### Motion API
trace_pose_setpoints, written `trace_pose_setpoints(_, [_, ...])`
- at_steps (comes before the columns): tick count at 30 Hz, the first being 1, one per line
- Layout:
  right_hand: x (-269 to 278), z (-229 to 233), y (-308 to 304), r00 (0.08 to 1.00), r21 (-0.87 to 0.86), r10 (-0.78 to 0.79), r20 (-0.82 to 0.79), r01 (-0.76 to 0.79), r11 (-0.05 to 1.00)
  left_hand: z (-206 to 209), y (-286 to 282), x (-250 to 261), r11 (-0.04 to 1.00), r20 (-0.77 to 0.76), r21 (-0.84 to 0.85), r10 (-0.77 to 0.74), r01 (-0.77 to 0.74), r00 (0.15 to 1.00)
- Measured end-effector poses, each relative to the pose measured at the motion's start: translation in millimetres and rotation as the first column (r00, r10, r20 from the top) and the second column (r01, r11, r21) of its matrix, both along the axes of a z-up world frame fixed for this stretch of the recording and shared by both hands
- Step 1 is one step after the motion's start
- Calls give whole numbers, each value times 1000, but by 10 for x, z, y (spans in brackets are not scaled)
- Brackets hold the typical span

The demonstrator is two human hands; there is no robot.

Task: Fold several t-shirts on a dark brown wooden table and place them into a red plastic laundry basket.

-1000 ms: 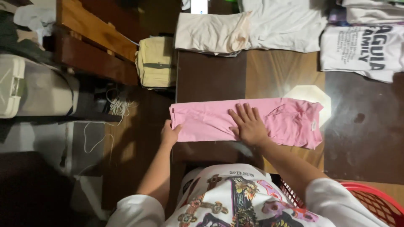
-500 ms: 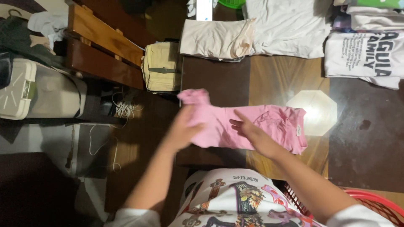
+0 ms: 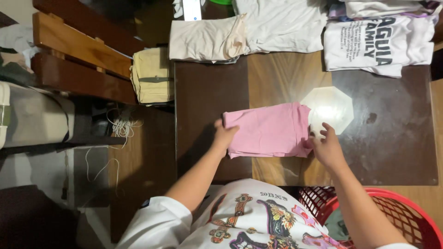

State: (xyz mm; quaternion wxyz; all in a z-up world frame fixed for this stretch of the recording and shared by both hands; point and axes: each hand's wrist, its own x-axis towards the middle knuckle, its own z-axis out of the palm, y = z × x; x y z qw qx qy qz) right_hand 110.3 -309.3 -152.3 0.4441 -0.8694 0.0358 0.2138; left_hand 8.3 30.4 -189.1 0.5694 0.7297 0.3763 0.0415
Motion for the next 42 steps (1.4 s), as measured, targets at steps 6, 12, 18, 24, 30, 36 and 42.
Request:
trace_pose_setpoints(6, [17, 201, 422, 981, -127, -105, -160, 85, 988, -72, -43, -29, 883, -257, -440, 52, -165, 965])
trace_pose_setpoints(12, [266, 29, 573, 820, 215, 82, -566, 50, 975, -66, 360, -234, 682, -192, -731, -229, 17, 954])
trace_pose_setpoints(18, [638, 307, 1211, 698, 463, 196, -689, 216, 859, 493, 1168, -254, 845, -88, -440, -378, 305, 921])
trace_pose_setpoints(24, [1690, 789, 2170, 885, 279, 465, -24, -441, 853, 1572, 2225, 546, 972, 8, -19, -232, 233, 973])
trace_pose_setpoints(30, [1988, 1599, 3174, 767, 368, 364, 529, -593, 716, 1574, 3147, 1330, 746, 338, 622, -532, 240, 777])
trace_pose_setpoints(36, [2110, 62, 3001, 317, -608, 619, 719, -146, 781, 849, 3367, 1417, 413, -117, 750, -686, 517, 718])
trace_pose_setpoints(42, [1223, 229, 3205, 760, -297, 278, 588, -116, 948, 488, 3127, 1180, 494, -127, 659, -670, 567, 731])
